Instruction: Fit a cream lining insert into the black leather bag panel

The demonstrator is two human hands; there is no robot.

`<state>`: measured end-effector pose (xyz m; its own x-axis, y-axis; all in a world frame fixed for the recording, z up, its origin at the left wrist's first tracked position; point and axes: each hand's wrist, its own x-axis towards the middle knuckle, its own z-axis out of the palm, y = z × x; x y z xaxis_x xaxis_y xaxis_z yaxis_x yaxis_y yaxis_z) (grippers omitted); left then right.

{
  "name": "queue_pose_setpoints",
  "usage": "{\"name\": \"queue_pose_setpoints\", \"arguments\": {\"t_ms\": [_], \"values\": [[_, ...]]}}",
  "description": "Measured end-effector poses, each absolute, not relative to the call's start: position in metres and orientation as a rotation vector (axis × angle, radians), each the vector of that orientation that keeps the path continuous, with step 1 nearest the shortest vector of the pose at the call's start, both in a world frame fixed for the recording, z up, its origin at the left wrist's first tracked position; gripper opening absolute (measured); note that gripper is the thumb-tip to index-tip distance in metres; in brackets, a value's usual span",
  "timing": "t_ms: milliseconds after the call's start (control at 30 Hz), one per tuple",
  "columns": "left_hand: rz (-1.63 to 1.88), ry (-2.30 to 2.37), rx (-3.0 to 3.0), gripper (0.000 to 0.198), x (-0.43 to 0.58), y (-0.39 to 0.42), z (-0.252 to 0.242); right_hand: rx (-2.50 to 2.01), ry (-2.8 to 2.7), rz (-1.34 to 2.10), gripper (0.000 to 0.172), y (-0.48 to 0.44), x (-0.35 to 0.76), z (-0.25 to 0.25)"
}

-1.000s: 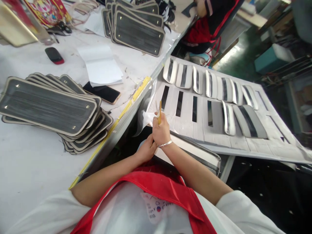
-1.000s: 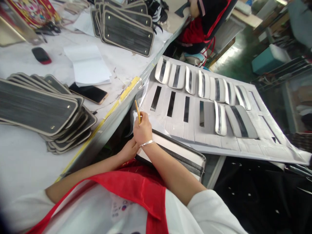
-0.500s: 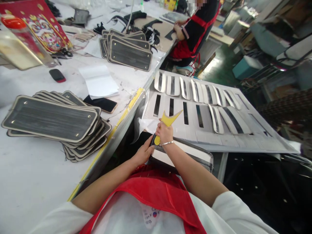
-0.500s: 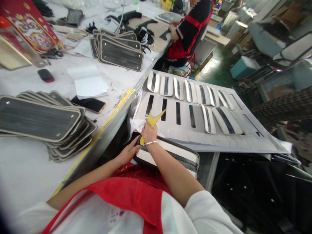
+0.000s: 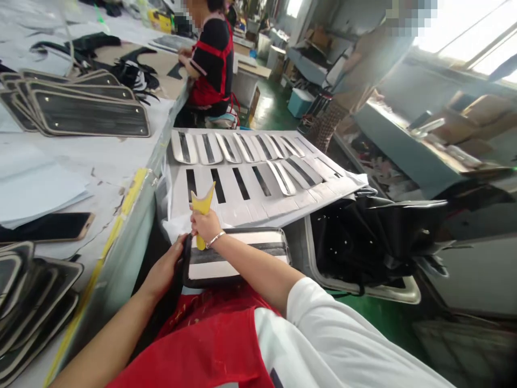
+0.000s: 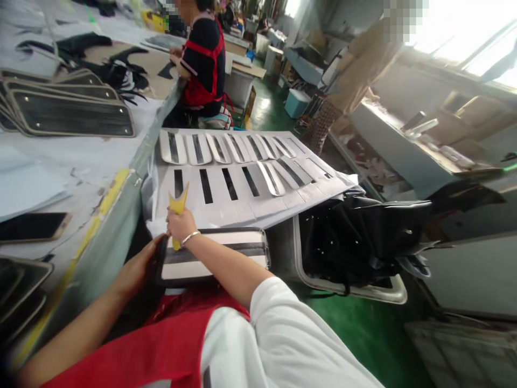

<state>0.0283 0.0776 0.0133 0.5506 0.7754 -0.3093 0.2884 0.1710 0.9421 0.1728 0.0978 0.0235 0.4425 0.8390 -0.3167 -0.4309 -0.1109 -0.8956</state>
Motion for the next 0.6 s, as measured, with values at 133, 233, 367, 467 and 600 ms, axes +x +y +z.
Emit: {"name": "queue_pose_setpoints", "arguments": {"t_ms": [133, 233, 367, 467, 600], "values": [[0.429, 1.078, 1.517, 0.053, 0.051, 0.086, 0.012, -1.268, -0.315, 1.109, 0.016, 0.091, 0.209, 0.022], [0.385, 1.09, 1.528, 0.052, 0.06, 0.09, 0.008, -1.279, -0.248, 1.066, 0.015, 0.076, 0.237, 0.021], [0.369, 1.111, 1.666, 0.045, 0.061, 0.096, 0.009, -1.285, -0.21, 1.002, 0.017, 0.038, 0.279, 0.029], [0.336, 1.113, 2.045, 0.043, 0.067, 0.091, 0.021, -1.259, -0.203, 0.94, 0.022, -0.006, 0.317, 0.046], [0.439, 0.725, 2.619, 0.044, 0.108, 0.054, 0.039, -1.199, -0.227, 0.647, 0.03, -0.061, 0.359, 0.06]]}}
